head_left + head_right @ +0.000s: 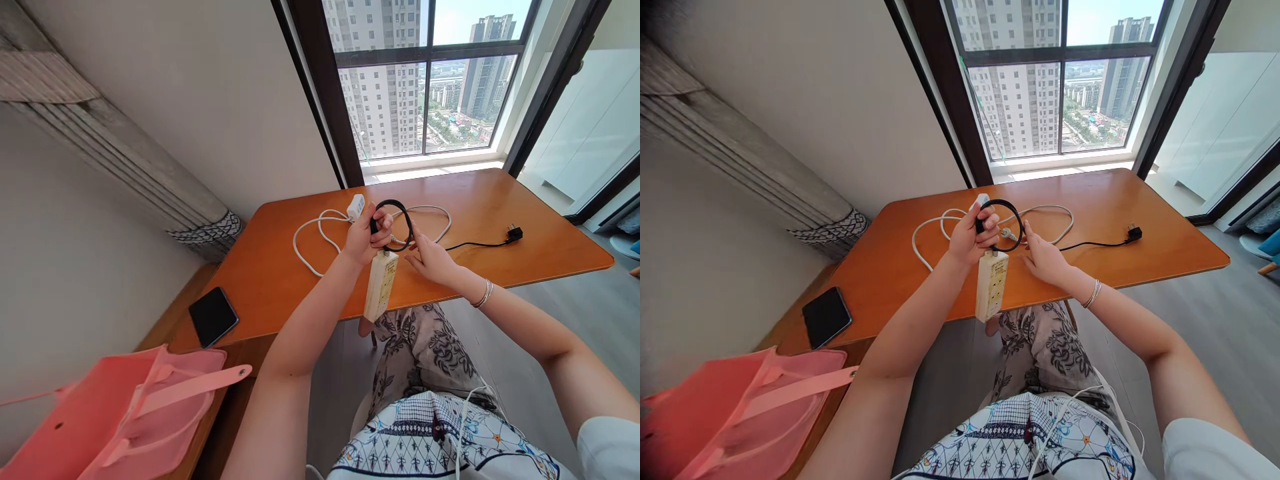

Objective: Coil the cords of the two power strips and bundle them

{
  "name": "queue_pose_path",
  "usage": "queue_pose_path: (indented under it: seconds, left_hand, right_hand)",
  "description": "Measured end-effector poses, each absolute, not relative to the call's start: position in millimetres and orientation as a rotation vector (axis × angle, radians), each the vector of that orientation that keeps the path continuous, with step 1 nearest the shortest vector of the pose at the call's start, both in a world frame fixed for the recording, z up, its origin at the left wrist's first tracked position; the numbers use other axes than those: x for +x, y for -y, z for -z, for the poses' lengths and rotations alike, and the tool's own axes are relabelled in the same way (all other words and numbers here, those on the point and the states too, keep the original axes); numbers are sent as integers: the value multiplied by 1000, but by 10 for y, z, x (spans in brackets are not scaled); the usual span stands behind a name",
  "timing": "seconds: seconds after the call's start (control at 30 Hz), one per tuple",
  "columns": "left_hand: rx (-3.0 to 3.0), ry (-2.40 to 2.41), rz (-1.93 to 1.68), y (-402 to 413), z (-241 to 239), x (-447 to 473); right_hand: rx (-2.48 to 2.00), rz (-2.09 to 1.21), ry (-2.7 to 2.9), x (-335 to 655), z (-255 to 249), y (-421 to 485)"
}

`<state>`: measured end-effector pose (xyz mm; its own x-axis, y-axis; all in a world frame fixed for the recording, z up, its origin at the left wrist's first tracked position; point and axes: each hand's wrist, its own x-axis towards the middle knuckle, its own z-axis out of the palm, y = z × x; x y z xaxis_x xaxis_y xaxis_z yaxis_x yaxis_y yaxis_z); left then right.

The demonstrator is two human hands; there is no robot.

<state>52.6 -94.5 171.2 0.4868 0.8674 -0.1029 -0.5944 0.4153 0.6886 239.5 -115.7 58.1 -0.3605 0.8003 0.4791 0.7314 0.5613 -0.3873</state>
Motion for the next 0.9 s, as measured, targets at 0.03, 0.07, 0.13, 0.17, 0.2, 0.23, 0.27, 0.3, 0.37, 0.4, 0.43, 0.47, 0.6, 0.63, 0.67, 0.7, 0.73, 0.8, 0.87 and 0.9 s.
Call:
queue_pose_path:
  seconds: [0.03,0.07,0.13,0.17,0.2,0.23,0.27,0.3,0.37,0.4,0.43,0.47,0.6,0.63,0.67,0.7,0.73,0.8,0.87,0.9]
  left_hand:
    - [633,-490,-993,950,-1706,530]
    - [630,-488,-1020,955,-1702,529]
    - [628,-480,-1071,964,-1701,515]
    - [631,-478,-1095,967,-1702,503]
    - [635,-480,-1115,968,-1703,490]
    - [641,-485,-1130,967,-1704,476]
    - [649,-493,-1139,964,-1703,464]
    - [657,-500,-1143,961,-1702,455]
    - [675,-506,-1142,957,-1698,450]
    - [683,-507,-1140,956,-1696,455]
    - [690,-510,-1137,957,-1695,464]
    - [694,-515,-1134,959,-1696,476]
    - [711,-550,-1113,972,-1705,522]
    - [723,-550,-1106,974,-1708,527]
    - [735,-547,-1098,976,-1710,530]
    - [745,-544,-1091,977,-1712,531]
    - [754,-542,-1084,977,-1713,531]
    - [769,-546,-1072,976,-1714,531]
    - [795,-557,-1059,975,-1714,540]
    - [811,-563,-1053,976,-1713,549]
  right_hand:
    - [-1214,-130,2183,2395,-541,1192]
    - [-1211,-112,2204,2410,-501,1219]
    - [-1250,-55,2254,2482,-429,1261]
    - [-1293,-15,2282,2531,-397,1281]
    - [-1346,29,2308,2584,-368,1302]
    - [-1402,77,2327,2636,-345,1326]
    - [-1456,126,2340,2683,-327,1353]
    - [-1504,176,2347,2722,-316,1382]
    - [-1569,268,2363,2771,-318,1442]
    - [-1575,303,2382,2780,-333,1470]
    - [-1561,329,2411,2779,-359,1496]
    - [-1526,350,2441,2768,-395,1519]
    - [-1270,468,2472,2670,-663,1597]
    - [-1210,510,2458,2638,-759,1619]
    - [-1158,548,2445,2606,-862,1642]
    - [-1121,576,2439,2575,-971,1667]
    - [-1090,591,2443,2543,-1082,1693]
    - [-1031,603,2491,2481,-1293,1737]
    - [-986,629,2563,2414,-1468,1759]
    - [-978,634,2590,2378,-1539,1758]
